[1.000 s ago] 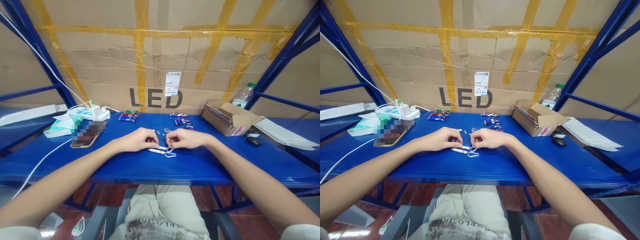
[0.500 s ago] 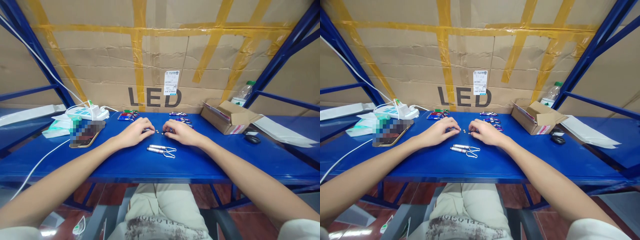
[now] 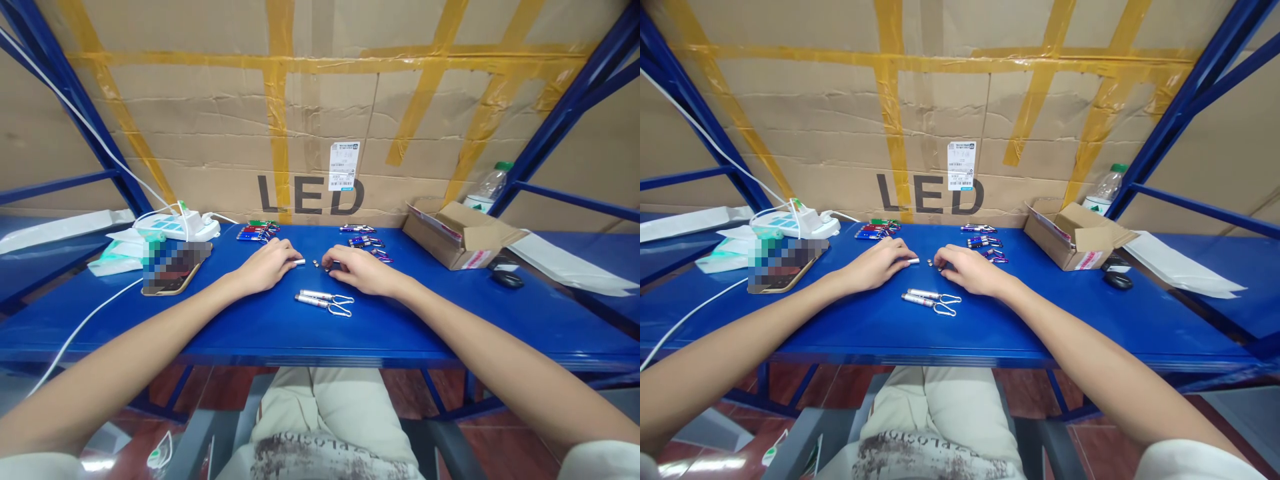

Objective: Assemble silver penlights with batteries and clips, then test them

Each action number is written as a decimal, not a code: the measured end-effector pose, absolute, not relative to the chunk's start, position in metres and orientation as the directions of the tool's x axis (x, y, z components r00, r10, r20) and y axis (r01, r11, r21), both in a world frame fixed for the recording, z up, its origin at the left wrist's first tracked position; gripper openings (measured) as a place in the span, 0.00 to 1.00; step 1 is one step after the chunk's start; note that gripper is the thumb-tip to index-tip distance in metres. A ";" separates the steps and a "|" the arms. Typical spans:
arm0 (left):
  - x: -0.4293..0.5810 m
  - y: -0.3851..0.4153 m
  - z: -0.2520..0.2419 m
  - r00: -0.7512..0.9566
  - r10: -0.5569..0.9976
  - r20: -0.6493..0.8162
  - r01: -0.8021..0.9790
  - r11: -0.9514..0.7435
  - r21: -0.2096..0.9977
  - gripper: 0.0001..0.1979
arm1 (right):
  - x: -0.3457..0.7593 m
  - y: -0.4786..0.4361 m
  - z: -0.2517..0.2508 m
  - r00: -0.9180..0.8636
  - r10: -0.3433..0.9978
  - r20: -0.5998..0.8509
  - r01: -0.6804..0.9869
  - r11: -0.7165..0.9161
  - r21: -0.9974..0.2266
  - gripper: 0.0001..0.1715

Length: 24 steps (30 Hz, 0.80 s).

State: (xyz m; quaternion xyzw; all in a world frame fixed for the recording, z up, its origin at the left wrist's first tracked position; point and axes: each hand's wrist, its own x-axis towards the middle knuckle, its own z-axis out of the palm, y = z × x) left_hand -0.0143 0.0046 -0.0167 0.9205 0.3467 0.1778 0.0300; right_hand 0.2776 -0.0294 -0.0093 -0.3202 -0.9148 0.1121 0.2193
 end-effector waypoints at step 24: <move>0.004 -0.009 -0.007 0.573 0.745 0.341 0.476 -0.642 0.601 0.16 | 0.273 -0.036 0.000 -0.651 0.738 0.178 0.532 0.611 -0.587 0.06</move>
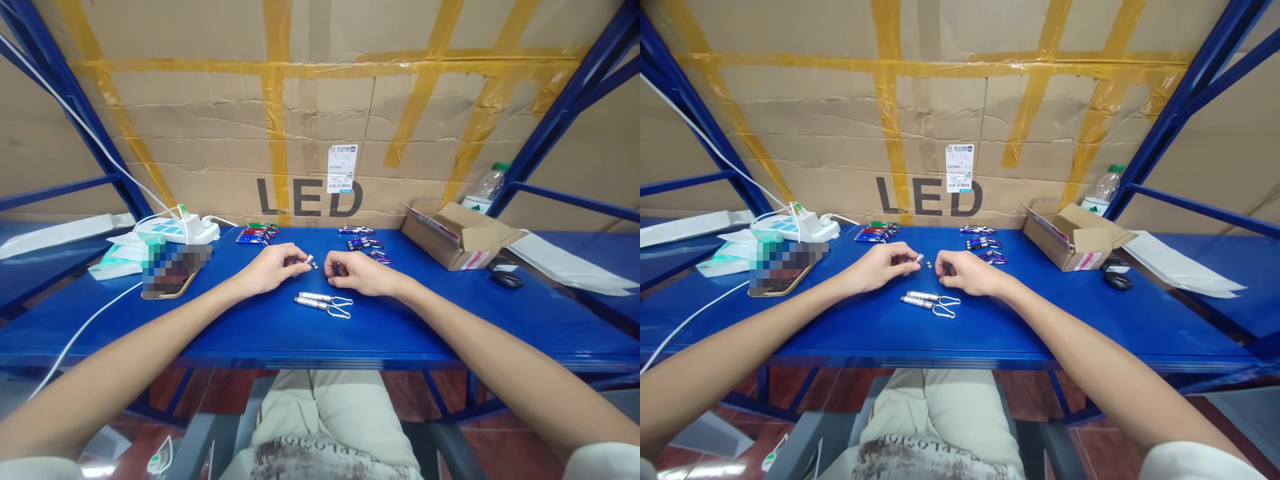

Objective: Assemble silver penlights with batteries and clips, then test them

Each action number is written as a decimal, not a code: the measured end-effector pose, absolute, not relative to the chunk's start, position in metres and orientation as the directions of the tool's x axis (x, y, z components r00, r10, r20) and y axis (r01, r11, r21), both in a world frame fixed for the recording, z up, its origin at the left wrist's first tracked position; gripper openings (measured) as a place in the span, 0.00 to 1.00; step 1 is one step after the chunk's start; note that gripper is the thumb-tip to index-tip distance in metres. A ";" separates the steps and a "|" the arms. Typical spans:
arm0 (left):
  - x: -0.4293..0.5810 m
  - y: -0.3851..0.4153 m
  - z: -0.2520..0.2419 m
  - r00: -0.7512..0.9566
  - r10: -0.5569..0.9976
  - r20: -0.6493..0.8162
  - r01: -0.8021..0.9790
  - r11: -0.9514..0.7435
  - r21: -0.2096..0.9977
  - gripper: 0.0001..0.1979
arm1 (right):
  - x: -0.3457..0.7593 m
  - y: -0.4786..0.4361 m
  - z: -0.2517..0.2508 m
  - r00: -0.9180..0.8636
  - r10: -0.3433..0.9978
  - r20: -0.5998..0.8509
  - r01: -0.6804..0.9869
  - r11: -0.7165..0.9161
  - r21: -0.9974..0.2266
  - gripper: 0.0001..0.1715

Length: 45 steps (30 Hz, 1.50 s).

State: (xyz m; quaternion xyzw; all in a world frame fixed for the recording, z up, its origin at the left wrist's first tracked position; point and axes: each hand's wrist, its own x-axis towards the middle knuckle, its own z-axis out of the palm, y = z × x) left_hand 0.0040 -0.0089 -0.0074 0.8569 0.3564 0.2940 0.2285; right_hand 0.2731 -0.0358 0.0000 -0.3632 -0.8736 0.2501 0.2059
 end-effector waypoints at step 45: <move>0.003 -0.012 -0.005 0.503 0.788 0.355 0.646 -0.616 0.450 0.10 | 0.273 -0.030 -0.007 -0.697 0.661 0.280 0.575 0.747 -0.332 0.12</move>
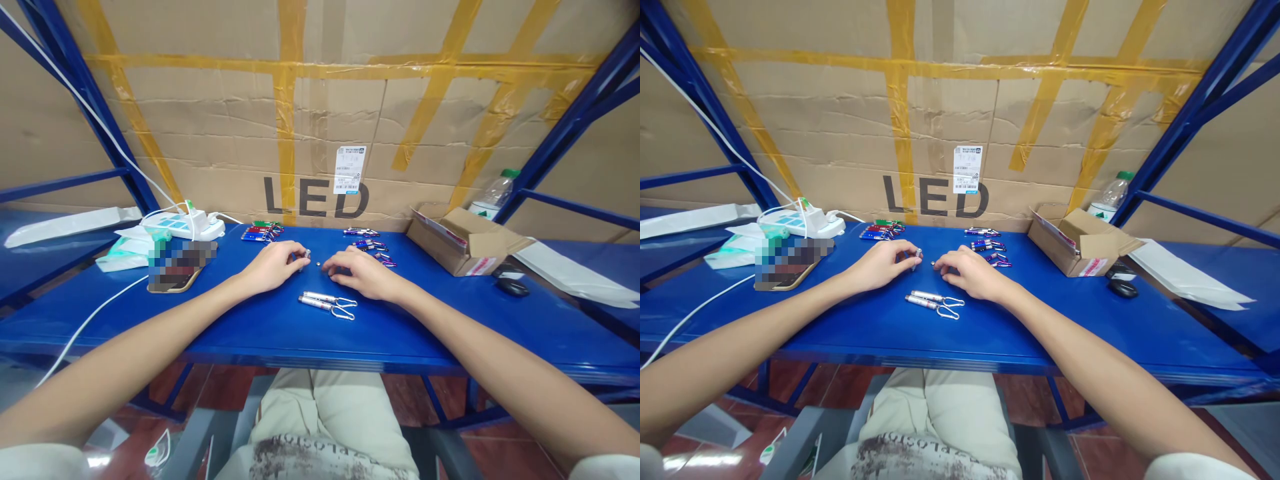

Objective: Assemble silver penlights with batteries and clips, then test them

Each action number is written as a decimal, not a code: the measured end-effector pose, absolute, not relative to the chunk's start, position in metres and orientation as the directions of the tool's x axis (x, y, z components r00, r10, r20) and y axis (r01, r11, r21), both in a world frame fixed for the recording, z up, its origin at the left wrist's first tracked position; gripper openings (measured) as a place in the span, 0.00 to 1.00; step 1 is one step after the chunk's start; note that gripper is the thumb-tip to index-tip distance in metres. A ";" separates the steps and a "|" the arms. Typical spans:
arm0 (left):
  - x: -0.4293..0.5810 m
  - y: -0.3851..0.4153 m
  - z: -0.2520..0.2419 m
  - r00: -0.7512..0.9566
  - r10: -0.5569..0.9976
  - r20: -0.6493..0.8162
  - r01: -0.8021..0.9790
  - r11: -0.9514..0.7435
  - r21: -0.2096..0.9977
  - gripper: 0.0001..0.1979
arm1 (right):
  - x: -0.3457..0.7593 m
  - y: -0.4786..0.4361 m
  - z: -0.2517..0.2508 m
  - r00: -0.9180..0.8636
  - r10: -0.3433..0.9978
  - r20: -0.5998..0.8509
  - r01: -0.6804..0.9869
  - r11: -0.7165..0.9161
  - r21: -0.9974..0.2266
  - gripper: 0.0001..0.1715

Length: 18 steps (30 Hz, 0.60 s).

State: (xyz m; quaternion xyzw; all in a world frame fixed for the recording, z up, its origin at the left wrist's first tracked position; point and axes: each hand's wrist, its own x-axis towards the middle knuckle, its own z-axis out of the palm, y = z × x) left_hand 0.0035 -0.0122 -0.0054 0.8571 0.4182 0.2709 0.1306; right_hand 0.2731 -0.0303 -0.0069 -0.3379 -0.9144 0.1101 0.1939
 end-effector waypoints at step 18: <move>0.003 -0.013 -0.003 0.450 0.808 0.379 0.696 -0.584 0.417 0.11 | 0.267 -0.034 -0.008 -0.652 0.675 0.345 0.558 0.736 -0.384 0.18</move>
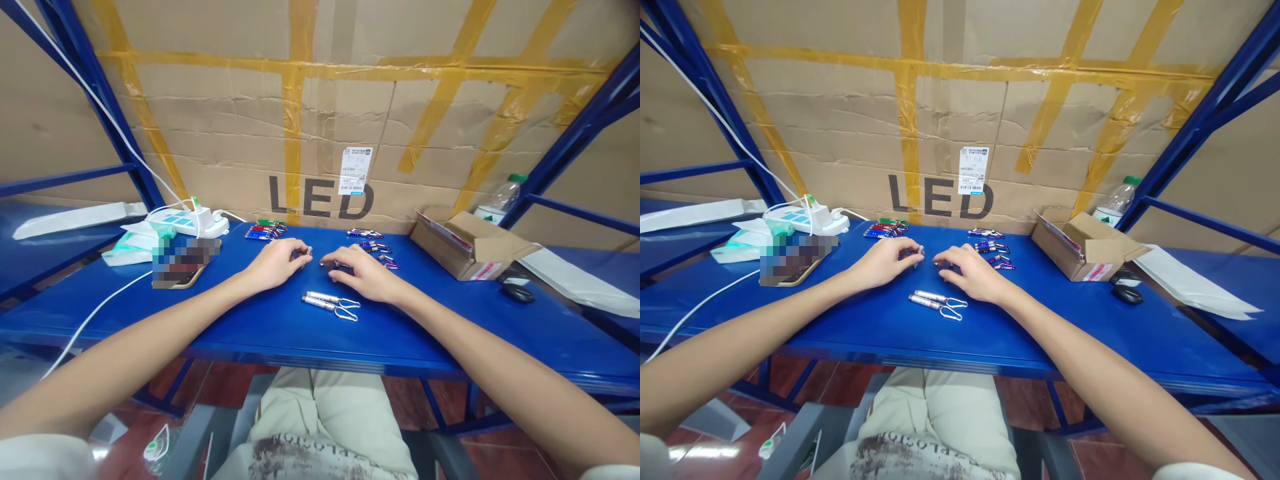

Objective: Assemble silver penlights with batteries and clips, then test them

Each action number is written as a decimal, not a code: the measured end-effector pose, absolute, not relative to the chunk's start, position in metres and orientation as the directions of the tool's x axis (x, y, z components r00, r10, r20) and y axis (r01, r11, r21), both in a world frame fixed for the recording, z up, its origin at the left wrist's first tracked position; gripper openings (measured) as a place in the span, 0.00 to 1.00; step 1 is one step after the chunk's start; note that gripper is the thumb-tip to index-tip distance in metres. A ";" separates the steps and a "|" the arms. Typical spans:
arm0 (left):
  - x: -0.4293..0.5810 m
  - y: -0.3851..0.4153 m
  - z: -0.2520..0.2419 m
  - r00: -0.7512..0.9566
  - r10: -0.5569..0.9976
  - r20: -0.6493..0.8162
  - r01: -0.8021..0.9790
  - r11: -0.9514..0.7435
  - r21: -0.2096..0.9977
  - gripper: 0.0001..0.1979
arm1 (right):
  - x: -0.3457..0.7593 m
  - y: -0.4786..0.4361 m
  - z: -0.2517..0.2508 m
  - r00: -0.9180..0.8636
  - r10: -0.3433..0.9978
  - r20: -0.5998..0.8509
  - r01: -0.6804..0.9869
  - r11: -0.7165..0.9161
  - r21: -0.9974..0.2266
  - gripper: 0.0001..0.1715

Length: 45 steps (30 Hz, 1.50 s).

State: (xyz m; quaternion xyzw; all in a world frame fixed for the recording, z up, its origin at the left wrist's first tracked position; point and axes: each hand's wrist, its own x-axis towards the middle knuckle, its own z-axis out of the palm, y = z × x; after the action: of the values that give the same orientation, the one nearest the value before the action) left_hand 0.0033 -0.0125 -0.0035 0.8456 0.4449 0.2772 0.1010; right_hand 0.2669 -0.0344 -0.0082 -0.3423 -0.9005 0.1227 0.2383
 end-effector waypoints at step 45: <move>0.005 -0.016 0.000 0.448 0.799 0.400 0.642 -0.599 0.478 0.11 | 0.276 -0.036 0.007 -0.698 0.681 0.223 0.571 0.716 -0.402 0.17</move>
State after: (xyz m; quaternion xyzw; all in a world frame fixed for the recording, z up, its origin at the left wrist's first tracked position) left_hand 0.0050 -0.0164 -0.0004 0.8411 0.4284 0.3036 0.1297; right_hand 0.2763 -0.0361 0.0068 -0.3444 -0.9086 0.1528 0.1805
